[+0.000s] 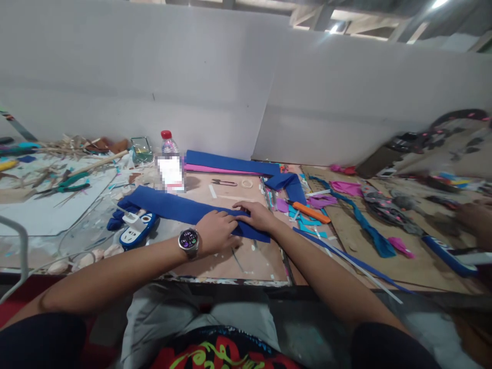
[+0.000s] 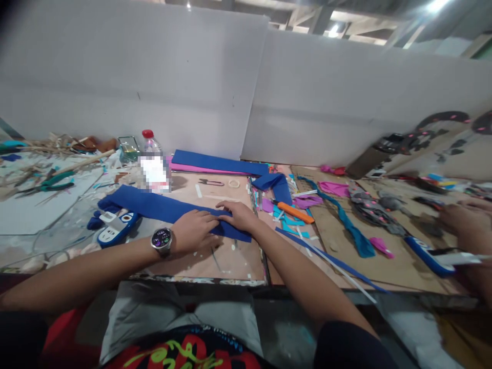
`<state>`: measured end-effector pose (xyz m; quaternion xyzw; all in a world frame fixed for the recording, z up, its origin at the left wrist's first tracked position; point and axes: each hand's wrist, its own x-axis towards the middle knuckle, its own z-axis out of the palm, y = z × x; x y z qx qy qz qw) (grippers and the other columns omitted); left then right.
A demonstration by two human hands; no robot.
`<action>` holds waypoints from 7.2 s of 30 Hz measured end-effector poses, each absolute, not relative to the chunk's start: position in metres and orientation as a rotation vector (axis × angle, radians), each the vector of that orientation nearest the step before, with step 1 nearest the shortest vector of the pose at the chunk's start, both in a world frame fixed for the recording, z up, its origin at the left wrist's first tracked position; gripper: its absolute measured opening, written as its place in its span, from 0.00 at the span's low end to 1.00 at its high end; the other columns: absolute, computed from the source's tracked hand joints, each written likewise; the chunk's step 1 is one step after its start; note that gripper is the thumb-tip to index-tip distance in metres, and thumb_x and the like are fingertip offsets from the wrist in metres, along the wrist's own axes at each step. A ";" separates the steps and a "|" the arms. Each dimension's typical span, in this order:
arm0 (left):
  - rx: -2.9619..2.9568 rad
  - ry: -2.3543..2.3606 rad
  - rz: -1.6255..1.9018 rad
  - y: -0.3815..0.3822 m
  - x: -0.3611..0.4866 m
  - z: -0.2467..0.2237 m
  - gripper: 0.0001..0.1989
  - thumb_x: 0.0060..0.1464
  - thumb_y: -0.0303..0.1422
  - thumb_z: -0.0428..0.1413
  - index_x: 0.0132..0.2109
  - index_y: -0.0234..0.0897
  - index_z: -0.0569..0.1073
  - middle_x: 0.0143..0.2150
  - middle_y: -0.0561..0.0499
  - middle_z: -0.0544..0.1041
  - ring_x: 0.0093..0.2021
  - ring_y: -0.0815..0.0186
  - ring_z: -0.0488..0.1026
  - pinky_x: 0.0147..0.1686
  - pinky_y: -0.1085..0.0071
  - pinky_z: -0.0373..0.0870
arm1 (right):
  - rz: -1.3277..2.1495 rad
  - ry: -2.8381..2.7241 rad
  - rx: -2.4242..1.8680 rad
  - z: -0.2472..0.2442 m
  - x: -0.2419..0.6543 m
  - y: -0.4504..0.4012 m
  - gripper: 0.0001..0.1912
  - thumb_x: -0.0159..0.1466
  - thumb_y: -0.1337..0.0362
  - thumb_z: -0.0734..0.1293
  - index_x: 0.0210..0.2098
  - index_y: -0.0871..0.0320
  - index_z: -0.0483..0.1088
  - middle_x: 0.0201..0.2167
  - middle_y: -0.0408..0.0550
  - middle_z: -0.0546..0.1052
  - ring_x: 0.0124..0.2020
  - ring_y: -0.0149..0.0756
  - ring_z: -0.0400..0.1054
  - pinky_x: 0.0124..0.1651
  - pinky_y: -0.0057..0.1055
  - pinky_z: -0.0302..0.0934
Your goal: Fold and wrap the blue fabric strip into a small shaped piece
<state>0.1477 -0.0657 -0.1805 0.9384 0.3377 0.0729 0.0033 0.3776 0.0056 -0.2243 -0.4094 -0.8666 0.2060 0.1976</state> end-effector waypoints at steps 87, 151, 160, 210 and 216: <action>2.865 1.232 0.293 -0.058 0.120 -0.219 0.35 0.67 0.56 0.45 0.67 0.35 0.67 0.71 0.40 0.67 0.70 0.45 0.63 0.62 0.49 0.62 | 0.527 -2.196 -1.525 -0.218 0.381 0.015 0.09 0.59 0.63 0.76 0.39 0.59 0.80 0.27 0.43 0.79 0.28 0.33 0.70 0.33 0.27 0.61; 2.838 1.017 0.502 -0.008 0.105 -0.212 0.25 0.69 0.48 0.48 0.62 0.35 0.73 0.61 0.40 0.76 0.61 0.52 0.72 0.63 0.54 0.66 | 0.495 -2.167 -1.487 -0.226 0.367 0.010 0.06 0.63 0.60 0.73 0.35 0.56 0.81 0.28 0.44 0.80 0.29 0.32 0.71 0.33 0.27 0.59; 2.847 0.883 0.395 -0.026 0.120 -0.225 0.32 0.68 0.52 0.47 0.71 0.40 0.64 0.73 0.43 0.64 0.73 0.47 0.58 0.72 0.42 0.50 | 0.458 -2.180 -1.453 -0.229 0.369 0.012 0.06 0.63 0.61 0.73 0.35 0.57 0.82 0.27 0.44 0.80 0.28 0.31 0.71 0.33 0.26 0.57; 2.702 0.996 0.577 -0.025 0.150 -0.230 0.26 0.65 0.49 0.51 0.61 0.36 0.68 0.58 0.38 0.75 0.58 0.48 0.68 0.58 0.48 0.66 | 0.880 -2.235 -1.187 -0.234 0.400 0.035 0.16 0.57 0.63 0.71 0.43 0.60 0.81 0.29 0.43 0.79 0.28 0.29 0.67 0.32 0.25 0.60; 2.717 0.965 0.570 -0.025 0.149 -0.229 0.23 0.65 0.47 0.51 0.60 0.38 0.69 0.63 0.41 0.73 0.61 0.48 0.67 0.60 0.49 0.64 | 0.865 -2.249 -1.194 -0.234 0.400 0.035 0.15 0.57 0.62 0.71 0.42 0.60 0.82 0.30 0.45 0.81 0.28 0.30 0.69 0.32 0.25 0.61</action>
